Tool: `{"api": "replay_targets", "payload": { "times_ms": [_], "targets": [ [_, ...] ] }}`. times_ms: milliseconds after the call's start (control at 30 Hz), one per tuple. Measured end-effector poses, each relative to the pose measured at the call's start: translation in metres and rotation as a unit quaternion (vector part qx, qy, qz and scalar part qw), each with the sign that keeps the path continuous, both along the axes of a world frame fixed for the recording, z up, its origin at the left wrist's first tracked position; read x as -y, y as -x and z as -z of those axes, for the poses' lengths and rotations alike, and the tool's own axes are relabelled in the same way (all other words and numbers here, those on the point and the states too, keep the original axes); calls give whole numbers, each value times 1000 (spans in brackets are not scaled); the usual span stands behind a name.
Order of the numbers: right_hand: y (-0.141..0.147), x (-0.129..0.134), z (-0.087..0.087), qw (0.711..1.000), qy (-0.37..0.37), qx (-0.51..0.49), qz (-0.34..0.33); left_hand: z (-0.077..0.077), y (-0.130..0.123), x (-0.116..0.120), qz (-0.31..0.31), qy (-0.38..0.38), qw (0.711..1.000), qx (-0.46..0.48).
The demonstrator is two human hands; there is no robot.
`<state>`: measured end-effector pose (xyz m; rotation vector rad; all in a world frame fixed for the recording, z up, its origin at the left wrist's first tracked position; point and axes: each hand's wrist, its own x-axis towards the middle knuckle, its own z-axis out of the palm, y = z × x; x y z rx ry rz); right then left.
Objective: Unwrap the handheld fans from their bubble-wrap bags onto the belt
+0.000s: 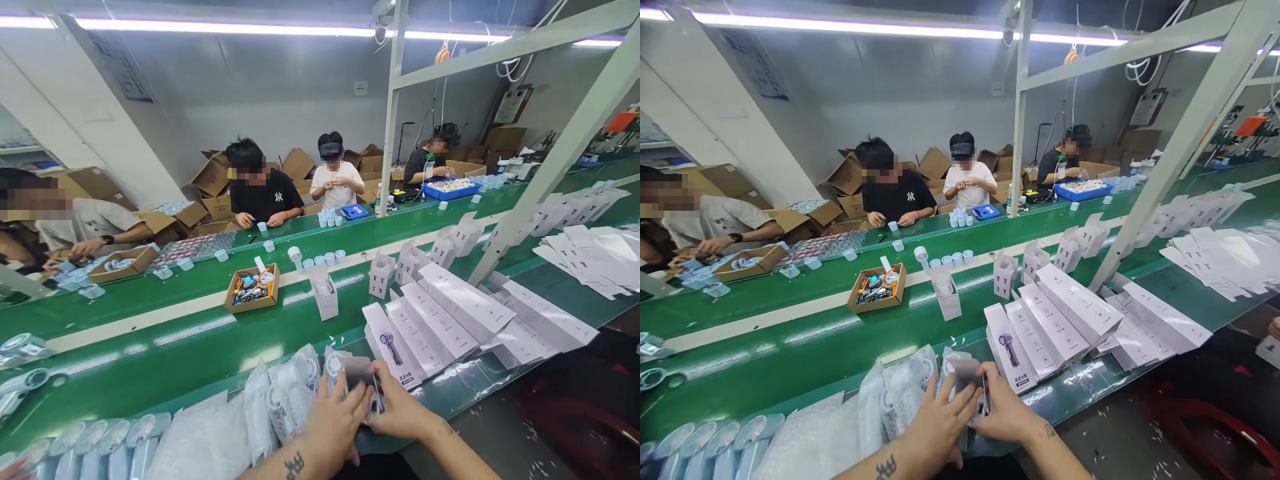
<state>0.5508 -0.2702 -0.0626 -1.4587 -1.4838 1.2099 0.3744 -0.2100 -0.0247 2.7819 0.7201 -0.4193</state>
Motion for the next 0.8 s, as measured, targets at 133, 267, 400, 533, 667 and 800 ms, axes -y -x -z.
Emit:
{"api": "replay_targets", "payload": {
  "times_ms": [133, 267, 400, 533, 667, 800],
  "targets": [
    [-34, -35, -34, 999, 19, 29, 35, -3, -10, -9, -78, 3, 997, -7],
    [-35, -124, -37, 954, 84, 242, 153, -50, 6, -50, -155, 21, 986, 52],
    [-7, -187, -1, 895, 187, 385, 128, -89, 43, -112, -279, -8, 955, 98],
    [1, -191, 28, 840, 239, 480, 87, -74, 59, -179, -320, -96, 941, 46],
    [-4, -180, 35, 806, 231, 541, 62, -35, 58, -225, -312, -103, 944, 24],
    [-2, -178, 34, 788, 247, 561, 47, -15, 49, -216, -282, -120, 952, 22]
  ]
}}
